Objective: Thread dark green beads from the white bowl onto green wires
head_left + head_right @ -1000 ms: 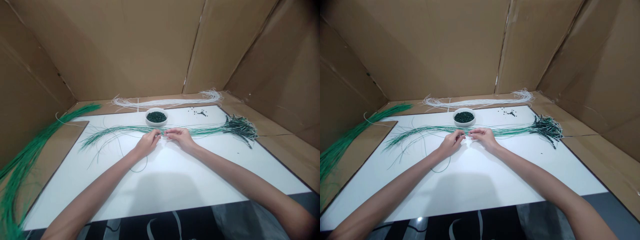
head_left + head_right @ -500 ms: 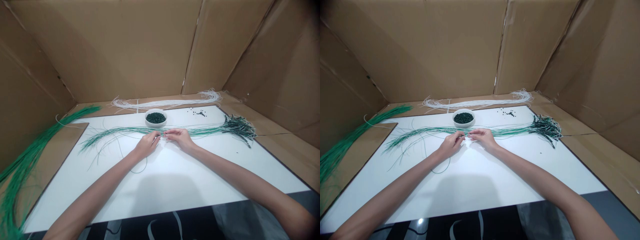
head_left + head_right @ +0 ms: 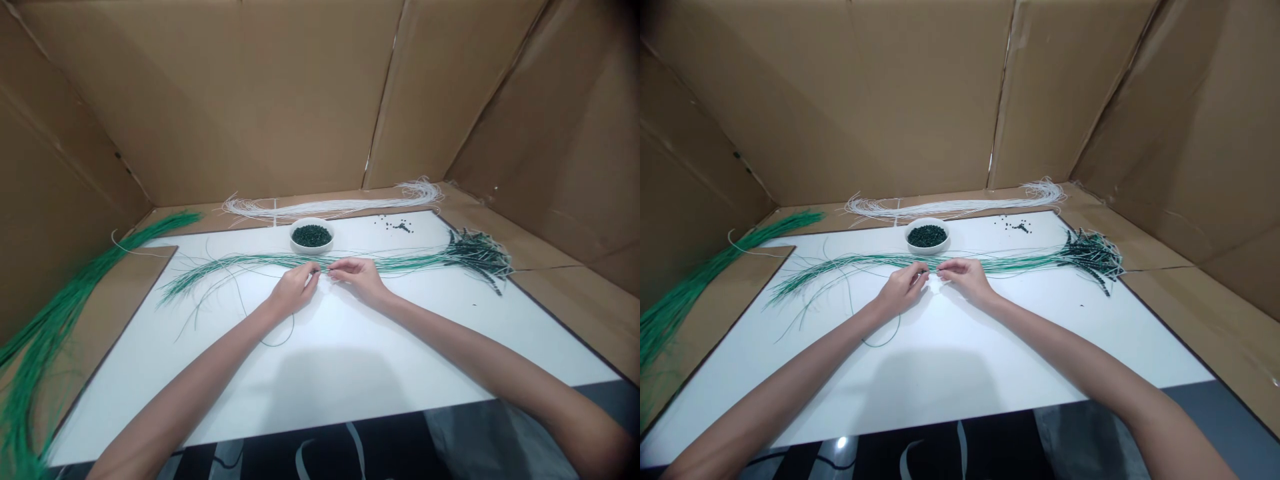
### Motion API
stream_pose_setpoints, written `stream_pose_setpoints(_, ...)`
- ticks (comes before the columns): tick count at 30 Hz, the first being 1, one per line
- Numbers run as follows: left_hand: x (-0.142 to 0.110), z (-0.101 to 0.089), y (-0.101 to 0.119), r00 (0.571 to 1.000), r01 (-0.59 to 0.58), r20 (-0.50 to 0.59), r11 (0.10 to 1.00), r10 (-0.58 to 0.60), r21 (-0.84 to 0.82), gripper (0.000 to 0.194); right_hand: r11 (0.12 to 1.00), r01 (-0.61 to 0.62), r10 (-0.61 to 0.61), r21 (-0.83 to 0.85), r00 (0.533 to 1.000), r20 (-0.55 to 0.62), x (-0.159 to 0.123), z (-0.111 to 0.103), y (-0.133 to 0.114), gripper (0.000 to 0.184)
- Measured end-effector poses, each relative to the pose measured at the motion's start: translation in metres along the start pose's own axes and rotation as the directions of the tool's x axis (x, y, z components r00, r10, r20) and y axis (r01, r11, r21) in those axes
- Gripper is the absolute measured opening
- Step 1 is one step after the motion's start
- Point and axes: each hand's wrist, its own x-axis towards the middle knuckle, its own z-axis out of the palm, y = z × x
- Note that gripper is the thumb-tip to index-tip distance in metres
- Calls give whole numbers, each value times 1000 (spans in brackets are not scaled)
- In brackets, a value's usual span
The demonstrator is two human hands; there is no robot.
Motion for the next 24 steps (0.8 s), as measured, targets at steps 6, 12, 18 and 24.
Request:
stream_pose_setpoints(6, 1, 0, 1, 1000, -7, 4, 1000, 7, 14, 12, 976, 137, -131, -169, 990, 44, 1, -4, 6, 16)
stream_pose_setpoints(12, 1, -1, 1, 1000, -17, 0, 1000, 17, -11, 12, 971, 168, -160, -169, 985, 61, -1, -3, 6, 22)
stream_pose_setpoints(18, 0, -1, 2, 1000, -19, 11, 1000, 19, -25, 12, 978, 172, -163, -122, 983, 78, -3, -1, 4, 33)
stream_pose_setpoints(24, 1, -2, 3, 1000, -3, 20, 999, 4, -32, 12, 975, 173, -165, -136, 984, 74, -3, -1, 5, 32)
